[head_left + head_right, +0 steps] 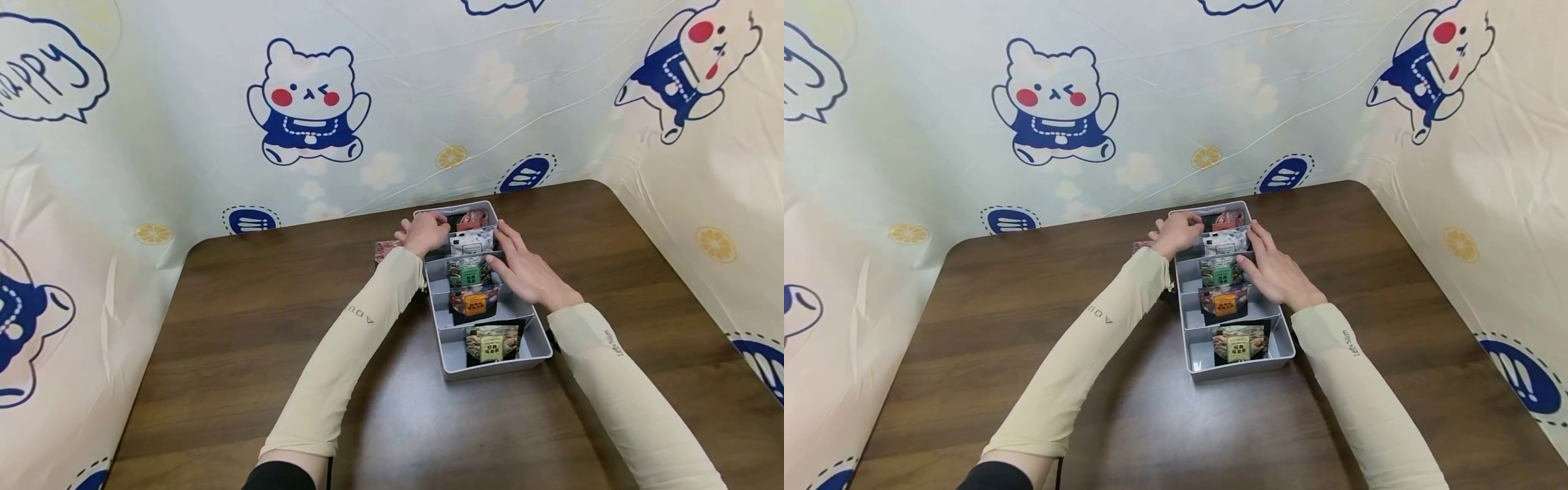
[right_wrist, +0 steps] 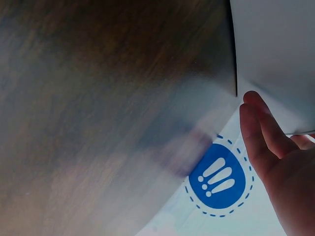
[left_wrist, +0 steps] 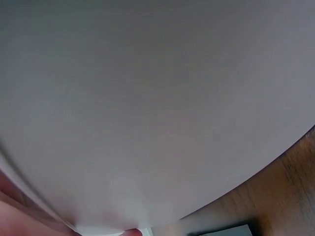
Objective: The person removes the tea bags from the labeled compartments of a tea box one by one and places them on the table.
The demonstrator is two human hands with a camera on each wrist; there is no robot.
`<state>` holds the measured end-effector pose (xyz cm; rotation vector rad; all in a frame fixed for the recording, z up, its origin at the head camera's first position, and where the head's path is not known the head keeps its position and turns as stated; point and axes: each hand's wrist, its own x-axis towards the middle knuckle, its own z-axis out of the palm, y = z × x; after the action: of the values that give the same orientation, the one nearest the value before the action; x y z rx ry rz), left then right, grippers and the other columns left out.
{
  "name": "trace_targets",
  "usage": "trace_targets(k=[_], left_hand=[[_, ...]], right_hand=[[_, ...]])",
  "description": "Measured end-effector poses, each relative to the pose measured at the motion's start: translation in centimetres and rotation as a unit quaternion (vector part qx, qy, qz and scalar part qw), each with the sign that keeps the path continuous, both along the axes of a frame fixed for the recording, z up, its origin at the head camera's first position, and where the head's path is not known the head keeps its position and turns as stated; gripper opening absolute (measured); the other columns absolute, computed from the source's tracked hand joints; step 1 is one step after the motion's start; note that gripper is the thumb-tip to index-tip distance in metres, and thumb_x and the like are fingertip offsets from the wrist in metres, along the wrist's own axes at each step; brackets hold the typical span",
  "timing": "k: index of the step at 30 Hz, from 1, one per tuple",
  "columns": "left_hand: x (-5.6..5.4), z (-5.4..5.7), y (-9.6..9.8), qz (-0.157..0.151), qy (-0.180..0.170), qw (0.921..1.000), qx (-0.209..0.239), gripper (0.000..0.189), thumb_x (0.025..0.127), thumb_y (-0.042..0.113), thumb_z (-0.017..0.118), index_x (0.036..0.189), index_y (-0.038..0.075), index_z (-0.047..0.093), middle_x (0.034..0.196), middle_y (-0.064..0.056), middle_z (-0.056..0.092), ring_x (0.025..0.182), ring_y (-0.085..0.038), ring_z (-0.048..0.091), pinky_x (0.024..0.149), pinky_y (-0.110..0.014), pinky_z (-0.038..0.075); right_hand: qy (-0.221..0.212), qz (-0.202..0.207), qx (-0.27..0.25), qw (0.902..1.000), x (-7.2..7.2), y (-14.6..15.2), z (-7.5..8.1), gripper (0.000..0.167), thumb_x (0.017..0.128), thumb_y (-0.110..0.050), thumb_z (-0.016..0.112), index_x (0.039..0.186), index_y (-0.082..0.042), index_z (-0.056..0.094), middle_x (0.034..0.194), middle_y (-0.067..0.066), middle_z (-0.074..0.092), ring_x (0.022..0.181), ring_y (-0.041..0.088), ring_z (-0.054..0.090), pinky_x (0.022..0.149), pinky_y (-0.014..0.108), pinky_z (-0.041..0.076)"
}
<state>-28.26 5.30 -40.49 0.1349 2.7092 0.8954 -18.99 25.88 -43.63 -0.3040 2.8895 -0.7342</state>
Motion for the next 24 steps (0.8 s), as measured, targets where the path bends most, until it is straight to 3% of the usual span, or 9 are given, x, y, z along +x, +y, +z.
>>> trace_targets(k=[6, 10, 16, 24], left_hand=[[0.51, 0.23, 0.13, -0.01, 0.021, 0.9997, -0.003, 0.03, 0.1, 0.035, 0.046, 0.121, 0.023, 0.065, 0.14, -0.009, 0.046, 0.122, -0.036, 0.028, 0.095, -0.055, 0.019], [0.61, 0.14, 0.27, -0.003, 0.05, 0.9987, -0.014, 0.026, 0.099, 0.034, 0.049, 0.11, 0.022, 0.069, 0.135, -0.012, 0.043, 0.114, -0.035, 0.028, 0.09, -0.052, 0.019], [0.47, -0.17, 0.33, -0.001, 0.091, 0.9947, -0.047, 0.023, 0.098, 0.034, 0.052, 0.098, 0.022, 0.071, 0.127, -0.011, 0.041, 0.109, -0.034, 0.029, 0.084, -0.048, 0.02], [0.79, -0.24, 0.65, 0.001, 0.139, 0.9893, -0.044, 0.026, 0.099, 0.031, 0.05, 0.093, 0.02, 0.073, 0.126, -0.008, 0.04, 0.111, -0.033, 0.028, 0.085, -0.048, 0.02]], right_hand=[[0.002, 0.0, 0.0, 1.0, 0.02, -0.04, 0.0, 0.073, 0.102, -0.053, 0.026, 0.156, -0.009, 0.005, 0.164, 0.004, -0.01, 0.128, 0.047, 0.045, 0.105, 0.06, 0.034], [0.003, 0.002, -0.002, 1.0, -0.02, -0.02, -0.01, 0.073, 0.102, -0.053, 0.026, 0.156, -0.008, 0.005, 0.164, 0.004, -0.01, 0.129, 0.046, 0.044, 0.105, 0.06, 0.034], [0.002, 0.003, -0.002, 1.0, 0.0, 0.05, -0.01, 0.072, 0.102, -0.053, 0.026, 0.156, -0.009, 0.005, 0.164, 0.003, -0.01, 0.13, 0.047, 0.043, 0.105, 0.06, 0.034], [0.007, 0.003, -0.003, 1.0, 0.0, 0.08, 0.0, 0.071, 0.102, -0.051, 0.026, 0.156, -0.008, 0.006, 0.164, 0.004, -0.009, 0.128, 0.047, 0.045, 0.104, 0.061, 0.035]])
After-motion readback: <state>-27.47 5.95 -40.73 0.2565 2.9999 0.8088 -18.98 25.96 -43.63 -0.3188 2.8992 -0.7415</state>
